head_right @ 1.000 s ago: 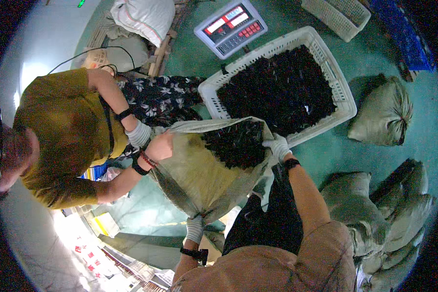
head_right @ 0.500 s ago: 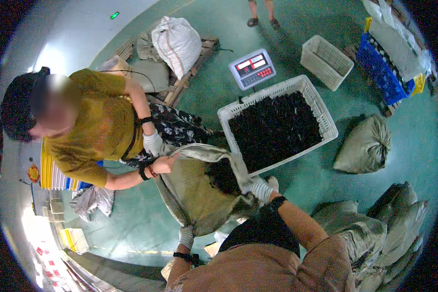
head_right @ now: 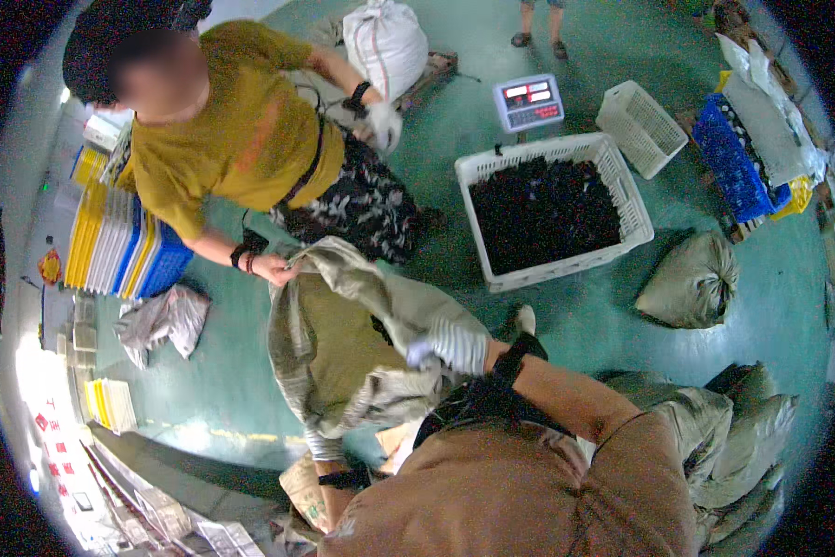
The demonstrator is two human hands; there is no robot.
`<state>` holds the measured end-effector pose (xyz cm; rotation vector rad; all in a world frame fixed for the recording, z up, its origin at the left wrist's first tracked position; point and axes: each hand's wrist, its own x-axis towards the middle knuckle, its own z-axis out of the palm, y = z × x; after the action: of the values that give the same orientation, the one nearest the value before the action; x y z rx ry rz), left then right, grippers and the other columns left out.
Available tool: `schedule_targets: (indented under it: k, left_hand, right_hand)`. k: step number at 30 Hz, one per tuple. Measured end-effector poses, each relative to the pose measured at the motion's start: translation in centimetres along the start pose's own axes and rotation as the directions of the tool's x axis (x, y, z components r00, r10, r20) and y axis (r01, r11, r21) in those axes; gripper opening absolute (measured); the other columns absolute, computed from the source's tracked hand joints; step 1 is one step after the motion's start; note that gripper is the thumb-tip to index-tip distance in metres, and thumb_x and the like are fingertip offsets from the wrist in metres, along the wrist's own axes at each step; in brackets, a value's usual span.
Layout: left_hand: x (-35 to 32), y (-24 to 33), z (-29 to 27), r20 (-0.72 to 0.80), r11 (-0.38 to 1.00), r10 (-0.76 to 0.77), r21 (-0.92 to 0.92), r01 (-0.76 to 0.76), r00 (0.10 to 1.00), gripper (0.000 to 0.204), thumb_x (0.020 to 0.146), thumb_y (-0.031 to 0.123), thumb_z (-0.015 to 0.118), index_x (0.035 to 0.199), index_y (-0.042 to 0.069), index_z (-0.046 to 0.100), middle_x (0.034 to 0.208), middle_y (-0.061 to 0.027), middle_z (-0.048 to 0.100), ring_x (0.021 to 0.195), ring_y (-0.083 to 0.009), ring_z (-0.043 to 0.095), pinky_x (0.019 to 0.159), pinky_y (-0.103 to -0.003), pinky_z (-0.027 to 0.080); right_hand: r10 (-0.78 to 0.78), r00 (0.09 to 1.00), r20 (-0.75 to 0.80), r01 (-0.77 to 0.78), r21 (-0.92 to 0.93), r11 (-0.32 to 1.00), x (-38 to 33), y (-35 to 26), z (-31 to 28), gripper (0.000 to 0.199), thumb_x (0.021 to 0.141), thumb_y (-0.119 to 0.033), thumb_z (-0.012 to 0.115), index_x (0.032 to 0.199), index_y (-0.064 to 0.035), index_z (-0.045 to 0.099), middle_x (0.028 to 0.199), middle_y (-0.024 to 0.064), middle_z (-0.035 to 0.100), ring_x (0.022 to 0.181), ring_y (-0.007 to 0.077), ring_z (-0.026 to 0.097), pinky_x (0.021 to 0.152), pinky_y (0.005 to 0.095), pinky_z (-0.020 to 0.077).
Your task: Weighing and transferring small plastic parts between large bags and baskets using an industrial scale.
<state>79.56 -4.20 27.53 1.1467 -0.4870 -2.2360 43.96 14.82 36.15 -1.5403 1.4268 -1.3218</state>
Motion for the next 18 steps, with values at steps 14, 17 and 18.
schedule_targets:
  k: [14, 17, 18]
  left_hand:
    - [3.3, -11.1, -10.5, -0.038, 0.560, -0.008, 0.828, 0.036, 0.999, 0.022, 0.084, 0.007, 0.050, 0.104, 0.008, 0.060, 0.097, -0.0074, 0.063, 0.089, -0.0215, 0.060, 0.077, -0.031, 0.049]
    - [3.8, -13.2, -1.9, -0.235, 0.809, -0.146, 0.531, 0.253, 0.961, 0.024, 0.082, 0.007, 0.053, 0.105, 0.006, 0.058, 0.094, -0.0077, 0.062, 0.082, -0.0228, 0.061, 0.072, -0.033, 0.051]
    - [4.0, -13.4, -1.0, -0.258, 0.869, -0.186, 0.406, 0.281, 0.948, 0.025, 0.081, 0.008, 0.054, 0.105, 0.005, 0.057, 0.094, -0.0091, 0.062, 0.077, -0.0247, 0.061, 0.068, -0.035, 0.052]
  right_hand:
    - [0.971, 0.176, -0.163, -0.933, 0.287, 0.217, -7.9, 19.0, 0.5, 0.068, 0.071, -0.030, 0.075, 0.125, 0.0016, 0.047, 0.124, 0.0164, 0.055, 0.112, 0.0299, 0.050, 0.095, 0.0317, 0.0381]
    - [0.949, 0.179, -0.259, -0.908, 0.327, 0.261, -12.5, 22.0, -2.0, 0.064, 0.072, -0.026, 0.073, 0.123, 0.0025, 0.049, 0.120, 0.0164, 0.057, 0.110, 0.0292, 0.052, 0.095, 0.0319, 0.0397]
    - [0.946, 0.173, -0.273, -0.855, 0.436, 0.282, -12.4, 22.3, -2.5, 0.060, 0.072, -0.026, 0.073, 0.120, 0.0032, 0.051, 0.118, 0.0168, 0.058, 0.109, 0.0298, 0.054, 0.094, 0.0323, 0.0408]
